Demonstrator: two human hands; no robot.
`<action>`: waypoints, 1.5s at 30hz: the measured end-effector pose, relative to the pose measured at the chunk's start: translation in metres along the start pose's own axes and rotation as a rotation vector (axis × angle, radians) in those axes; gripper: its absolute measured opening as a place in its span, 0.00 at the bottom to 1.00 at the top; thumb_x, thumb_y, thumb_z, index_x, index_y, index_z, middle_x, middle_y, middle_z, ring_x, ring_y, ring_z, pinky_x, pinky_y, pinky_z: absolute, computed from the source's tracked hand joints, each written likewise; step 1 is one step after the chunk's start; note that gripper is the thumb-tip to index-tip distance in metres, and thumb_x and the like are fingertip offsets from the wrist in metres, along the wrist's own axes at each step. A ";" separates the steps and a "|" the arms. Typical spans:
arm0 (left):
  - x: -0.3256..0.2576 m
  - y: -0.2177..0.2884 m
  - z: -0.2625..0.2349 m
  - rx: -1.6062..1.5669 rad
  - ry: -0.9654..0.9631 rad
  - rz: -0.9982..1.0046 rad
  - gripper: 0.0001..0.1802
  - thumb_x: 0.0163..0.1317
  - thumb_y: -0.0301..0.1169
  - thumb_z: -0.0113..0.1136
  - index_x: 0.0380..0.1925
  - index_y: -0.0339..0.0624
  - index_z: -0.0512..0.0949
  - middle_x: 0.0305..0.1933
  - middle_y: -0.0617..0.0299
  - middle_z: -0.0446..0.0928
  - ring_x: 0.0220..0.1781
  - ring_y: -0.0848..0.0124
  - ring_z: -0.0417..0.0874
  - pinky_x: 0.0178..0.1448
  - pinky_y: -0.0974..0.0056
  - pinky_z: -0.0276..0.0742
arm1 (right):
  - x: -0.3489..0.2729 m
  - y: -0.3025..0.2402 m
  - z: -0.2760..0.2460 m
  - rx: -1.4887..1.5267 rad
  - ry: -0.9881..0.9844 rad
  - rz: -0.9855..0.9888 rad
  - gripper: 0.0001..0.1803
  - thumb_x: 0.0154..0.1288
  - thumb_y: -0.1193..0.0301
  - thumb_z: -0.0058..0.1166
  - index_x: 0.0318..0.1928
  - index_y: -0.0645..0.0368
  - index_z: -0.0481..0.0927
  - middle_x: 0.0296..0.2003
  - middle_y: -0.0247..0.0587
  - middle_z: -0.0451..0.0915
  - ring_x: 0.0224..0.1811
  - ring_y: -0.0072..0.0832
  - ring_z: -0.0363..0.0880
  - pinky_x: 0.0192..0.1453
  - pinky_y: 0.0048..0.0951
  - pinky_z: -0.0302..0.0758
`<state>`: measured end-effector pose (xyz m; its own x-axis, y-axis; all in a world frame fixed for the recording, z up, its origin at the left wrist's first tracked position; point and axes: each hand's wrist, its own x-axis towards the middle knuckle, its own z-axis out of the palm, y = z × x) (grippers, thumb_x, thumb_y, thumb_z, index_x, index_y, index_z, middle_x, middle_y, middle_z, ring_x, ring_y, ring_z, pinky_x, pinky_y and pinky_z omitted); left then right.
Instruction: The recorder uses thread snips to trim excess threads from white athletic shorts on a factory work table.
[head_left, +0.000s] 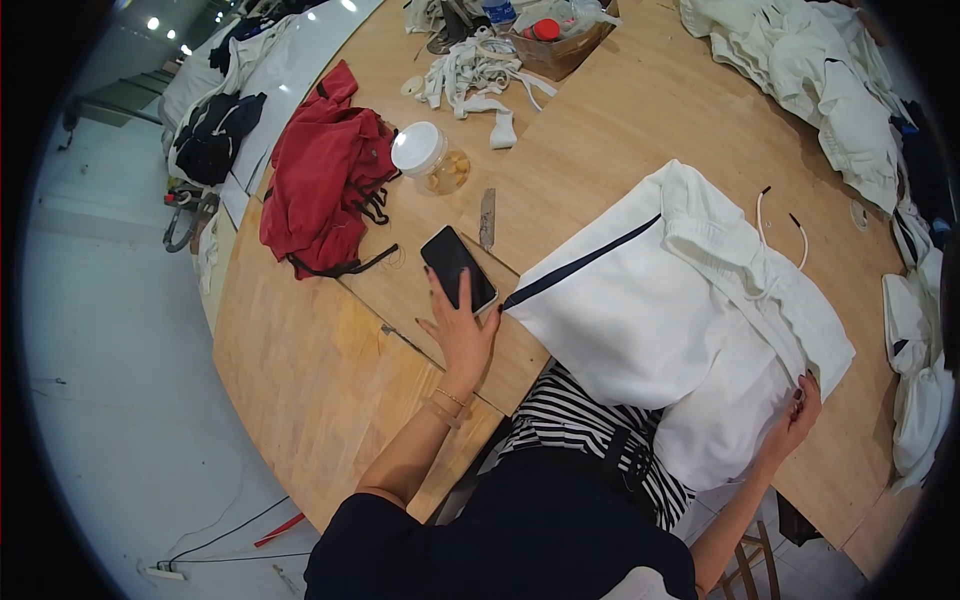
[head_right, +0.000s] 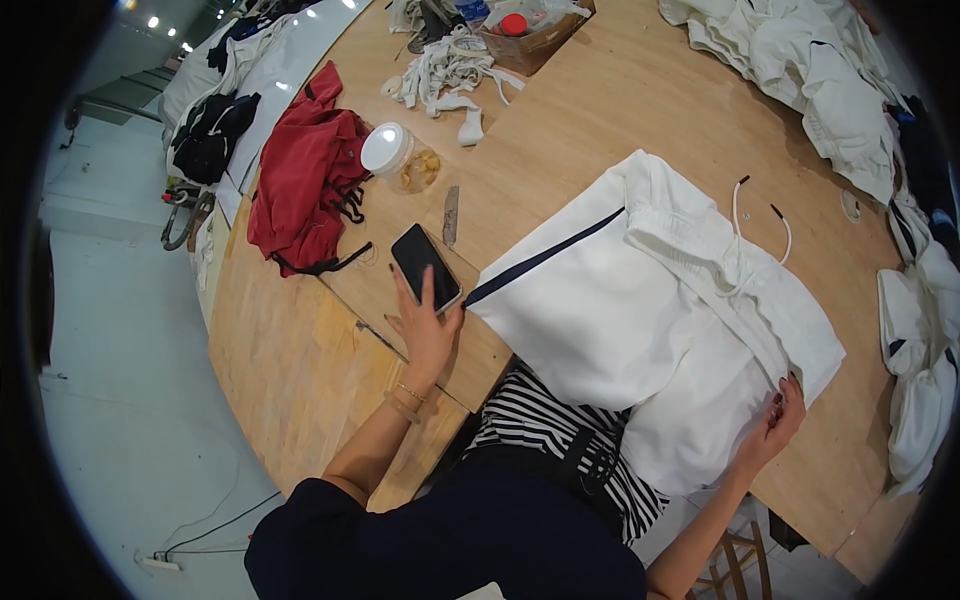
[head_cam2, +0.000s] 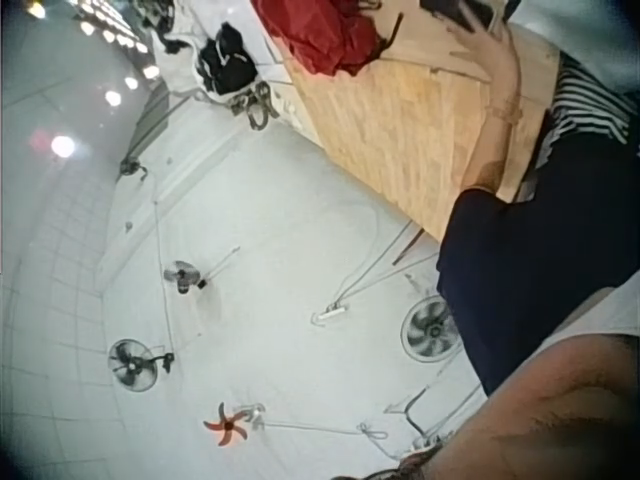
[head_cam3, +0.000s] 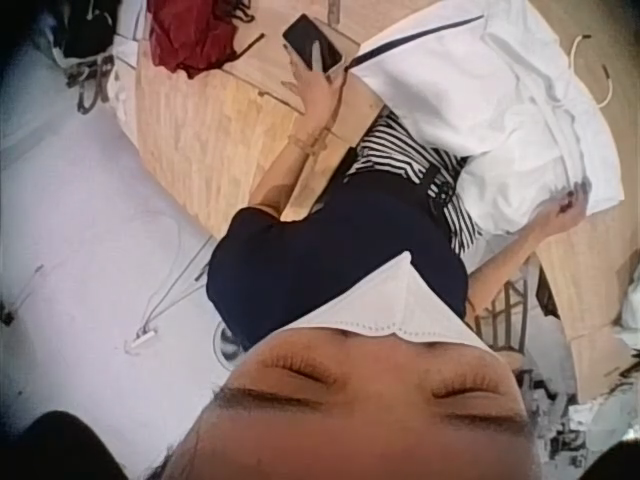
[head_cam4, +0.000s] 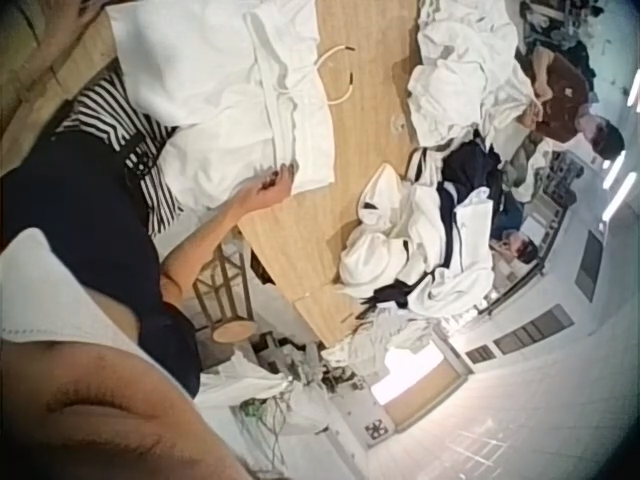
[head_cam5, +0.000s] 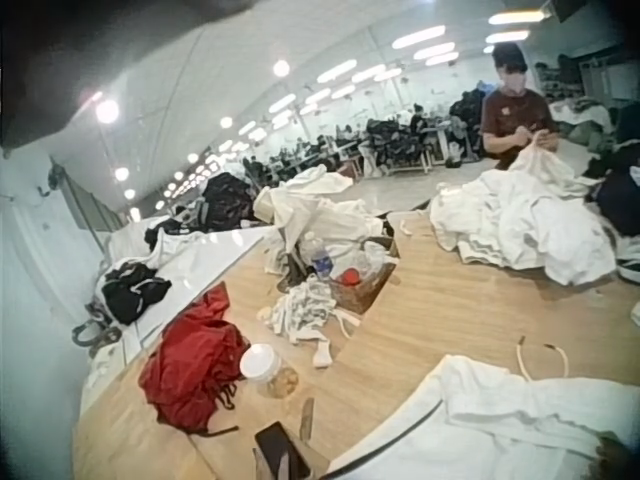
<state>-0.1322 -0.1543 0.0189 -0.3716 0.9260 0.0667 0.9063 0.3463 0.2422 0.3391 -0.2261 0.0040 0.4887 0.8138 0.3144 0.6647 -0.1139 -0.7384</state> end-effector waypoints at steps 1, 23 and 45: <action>-0.002 0.004 -0.002 -0.002 -0.002 0.003 0.37 0.57 0.39 0.62 0.67 0.51 0.61 0.77 0.47 0.36 0.72 0.49 0.55 0.66 0.25 0.40 | -0.001 0.001 0.000 0.023 0.004 0.008 0.19 0.63 0.85 0.40 0.53 0.61 0.74 0.57 0.43 0.71 0.58 0.33 0.70 0.60 0.28 0.68; -0.038 0.242 0.002 -1.127 -0.663 0.492 0.11 0.59 0.21 0.57 0.43 0.35 0.76 0.28 0.64 0.74 0.23 0.78 0.70 0.30 0.72 0.68 | 0.021 -0.081 0.017 0.022 0.191 0.087 0.21 0.52 0.89 0.42 0.44 0.59 0.79 0.36 0.37 0.77 0.40 0.28 0.71 0.42 0.27 0.69; -0.034 0.205 -0.034 -0.136 -1.565 1.225 0.30 0.58 0.36 0.64 0.62 0.52 0.70 0.27 0.56 0.80 0.29 0.62 0.80 0.37 0.62 0.74 | 0.078 -0.069 0.028 0.656 -0.442 0.500 0.30 0.65 0.78 0.42 0.69 0.54 0.63 0.23 0.29 0.73 0.27 0.15 0.67 0.33 0.19 0.64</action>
<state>0.0595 -0.1198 0.0992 0.8591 -0.0531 -0.5090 0.4482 -0.4021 0.7984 0.3158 -0.1392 0.0624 0.2825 0.9154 -0.2868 -0.0824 -0.2747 -0.9580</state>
